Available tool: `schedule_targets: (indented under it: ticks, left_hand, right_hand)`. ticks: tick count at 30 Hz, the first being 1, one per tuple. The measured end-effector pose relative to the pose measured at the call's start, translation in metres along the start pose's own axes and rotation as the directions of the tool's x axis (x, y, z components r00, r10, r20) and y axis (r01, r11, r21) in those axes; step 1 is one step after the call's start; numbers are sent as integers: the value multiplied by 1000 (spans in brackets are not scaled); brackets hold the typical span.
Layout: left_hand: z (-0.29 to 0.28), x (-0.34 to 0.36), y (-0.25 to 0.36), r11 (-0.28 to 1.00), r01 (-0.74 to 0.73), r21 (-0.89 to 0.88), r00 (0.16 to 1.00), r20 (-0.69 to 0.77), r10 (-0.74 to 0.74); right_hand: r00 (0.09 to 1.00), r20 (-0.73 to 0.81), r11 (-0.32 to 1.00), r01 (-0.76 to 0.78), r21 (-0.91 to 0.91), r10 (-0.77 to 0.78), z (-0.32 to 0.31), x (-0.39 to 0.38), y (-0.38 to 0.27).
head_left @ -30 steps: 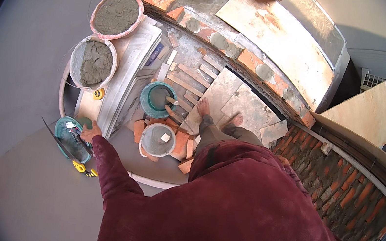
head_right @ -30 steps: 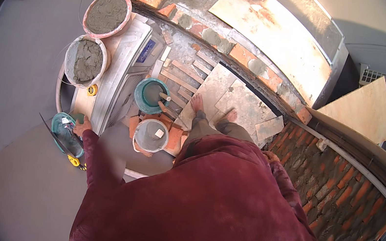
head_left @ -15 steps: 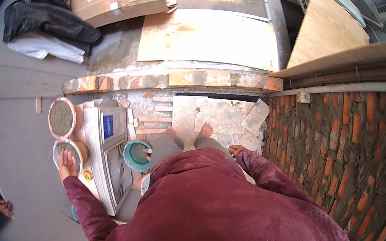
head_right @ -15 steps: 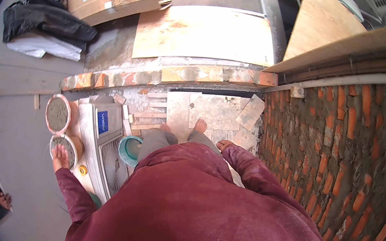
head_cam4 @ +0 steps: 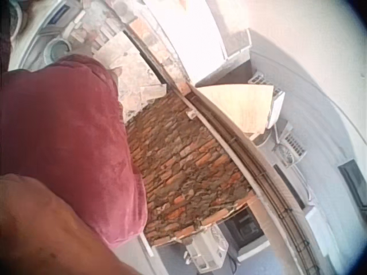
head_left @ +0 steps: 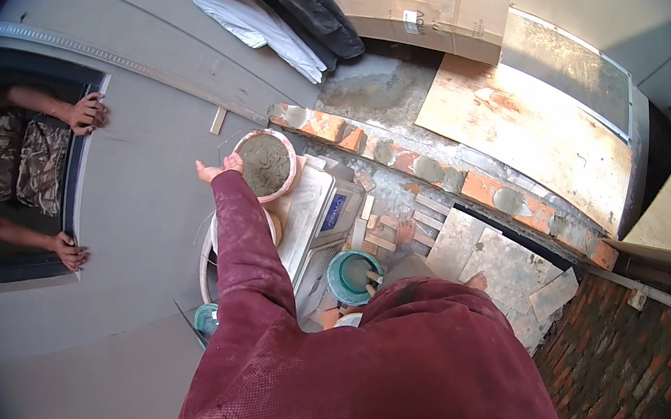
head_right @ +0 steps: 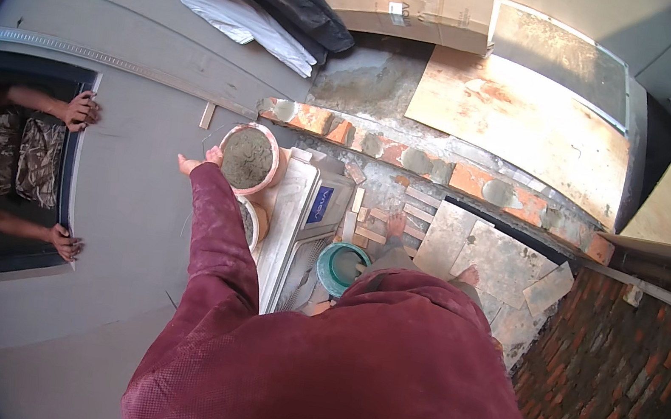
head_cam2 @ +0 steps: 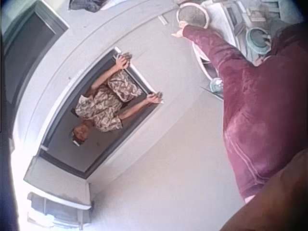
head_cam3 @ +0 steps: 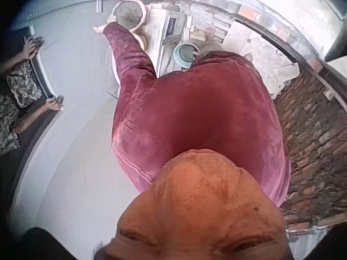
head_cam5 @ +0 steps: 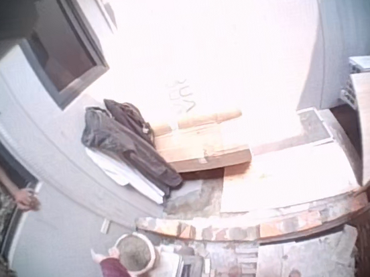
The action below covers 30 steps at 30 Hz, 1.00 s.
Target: The person builds a brick wall by using a trowel to apply mortar onto existing bricks and placing new bricks on top.
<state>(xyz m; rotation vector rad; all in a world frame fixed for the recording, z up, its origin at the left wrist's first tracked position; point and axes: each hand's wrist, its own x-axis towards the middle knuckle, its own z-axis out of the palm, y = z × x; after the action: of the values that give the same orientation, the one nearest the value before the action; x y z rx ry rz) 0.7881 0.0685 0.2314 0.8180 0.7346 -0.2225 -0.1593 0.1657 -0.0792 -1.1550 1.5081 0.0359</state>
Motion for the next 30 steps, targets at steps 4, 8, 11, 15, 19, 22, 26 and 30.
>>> schedule_targets:
  ticks: [4, 8, 11, 15, 19, 22, 26, 30]
  left_hand:
    - [21, 4, 24, 986, -153, 70, 988, 0, 153]
    - [38, -1, 26, 980, -165, 109, 984, -53, 172]
    - [38, 27, 36, 985, -132, -114, 991, -36, 129]
    - [36, 107, 19, 994, -108, -28, 983, 147, 111]
    - [47, 141, -54, 988, -94, -122, 995, -55, 88]
    - [26, 173, -19, 991, -127, 44, 980, -151, 133]
    - [28, 149, -46, 946, -22, 322, 990, -126, 66]
    - [37, 117, -27, 885, 16, 465, 995, -98, 33]
  right_hand:
    - [987, 82, 988, 141, -68, -135, 9, 7, -30]
    - [999, -18, 983, -37, 181, 41, -2, 3, -101]
    - [931, -89, 860, -286, 423, 353, 10, -36, -241]
    - [933, -107, 841, -256, 477, 345, 27, -46, -254]
    - [950, -266, 943, -72, 325, 164, 40, -60, -146]
    - [898, -100, 884, -392, 257, 428, 74, -85, -241]
    - [844, -91, 819, -479, 316, 528, 71, -109, -224]
    - [834, -140, 782, -424, 457, 534, 83, -104, -238]
